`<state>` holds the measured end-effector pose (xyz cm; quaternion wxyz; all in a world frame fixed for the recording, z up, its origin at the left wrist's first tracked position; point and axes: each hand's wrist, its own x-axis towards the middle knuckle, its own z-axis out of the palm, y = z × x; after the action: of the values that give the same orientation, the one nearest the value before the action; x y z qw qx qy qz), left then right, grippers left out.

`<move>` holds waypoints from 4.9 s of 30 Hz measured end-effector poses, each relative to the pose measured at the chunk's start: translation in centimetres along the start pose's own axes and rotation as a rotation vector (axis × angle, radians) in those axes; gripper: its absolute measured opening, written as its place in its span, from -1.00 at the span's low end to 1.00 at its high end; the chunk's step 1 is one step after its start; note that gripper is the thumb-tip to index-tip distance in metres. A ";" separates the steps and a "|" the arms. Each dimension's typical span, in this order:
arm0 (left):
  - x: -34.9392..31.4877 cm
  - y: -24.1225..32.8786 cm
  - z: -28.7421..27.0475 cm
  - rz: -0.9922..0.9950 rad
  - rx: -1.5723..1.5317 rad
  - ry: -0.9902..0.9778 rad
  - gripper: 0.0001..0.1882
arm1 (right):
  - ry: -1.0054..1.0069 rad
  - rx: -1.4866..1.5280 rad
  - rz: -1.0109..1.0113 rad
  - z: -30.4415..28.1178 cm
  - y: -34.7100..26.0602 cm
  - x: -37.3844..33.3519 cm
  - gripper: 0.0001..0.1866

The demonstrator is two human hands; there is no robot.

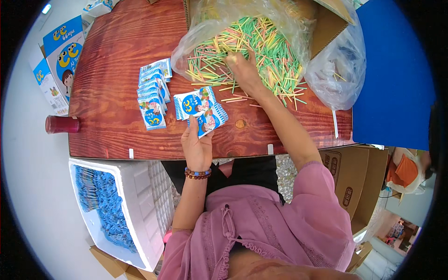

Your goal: Packaging small wooden sticks into blue plastic packets and organizing them into a crate.

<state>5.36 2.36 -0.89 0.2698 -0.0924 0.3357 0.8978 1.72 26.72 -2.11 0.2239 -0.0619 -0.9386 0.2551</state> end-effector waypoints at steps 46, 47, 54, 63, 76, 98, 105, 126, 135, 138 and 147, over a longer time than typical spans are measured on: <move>3.1 -0.3 -1.6 0.064 -0.362 -0.183 -0.58 | -0.125 0.974 0.108 -1.6 -14.4 -5.1 -0.48; 3.1 -0.2 -1.9 0.059 -0.378 -0.192 -0.58 | -0.138 1.028 0.143 -1.4 -14.4 -5.1 -0.44; 2.7 1.8 -2.1 0.118 -0.370 -0.235 -0.61 | -0.082 0.603 0.173 1.1 -14.8 -4.8 -0.67; 1.9 4.5 -4.1 0.322 -0.306 -0.005 -0.75 | -0.197 0.796 0.077 4.0 -16.6 -2.8 -0.86; 0.1 8.8 -8.8 0.789 0.073 0.233 -0.68 | -0.300 0.518 -0.215 5.5 -18.8 -2.1 -0.86; 1.2 7.5 -8.4 0.807 1.324 0.339 -0.62 | -0.157 -0.258 -0.029 0.2 -9.5 -1.1 -0.61; 0.9 7.3 -7.8 0.746 1.278 0.358 -0.63 | -0.211 0.197 0.258 1.8 -7.8 -1.9 -0.68; 1.8 4.5 -2.5 0.777 1.144 0.137 -0.75 | 0.221 0.395 -0.127 3.1 -4.7 -2.0 -0.90; 2.9 4.9 0.9 0.379 0.695 -0.057 -0.72 | -0.249 1.059 0.274 -1.1 -6.9 -3.5 -0.93; 3.8 4.3 0.0 0.455 0.843 -0.050 -0.86 | -0.171 1.070 0.323 -0.8 -7.3 -3.7 -0.93; 3.6 4.4 1.0 0.420 0.630 -0.091 -0.93 | -0.235 1.222 0.427 -2.0 -8.3 -4.0 -0.92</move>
<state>-0.06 1.72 1.05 0.1099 0.1059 0.5945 0.7895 6.14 19.53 2.14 0.0590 -0.0800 -0.6100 0.7861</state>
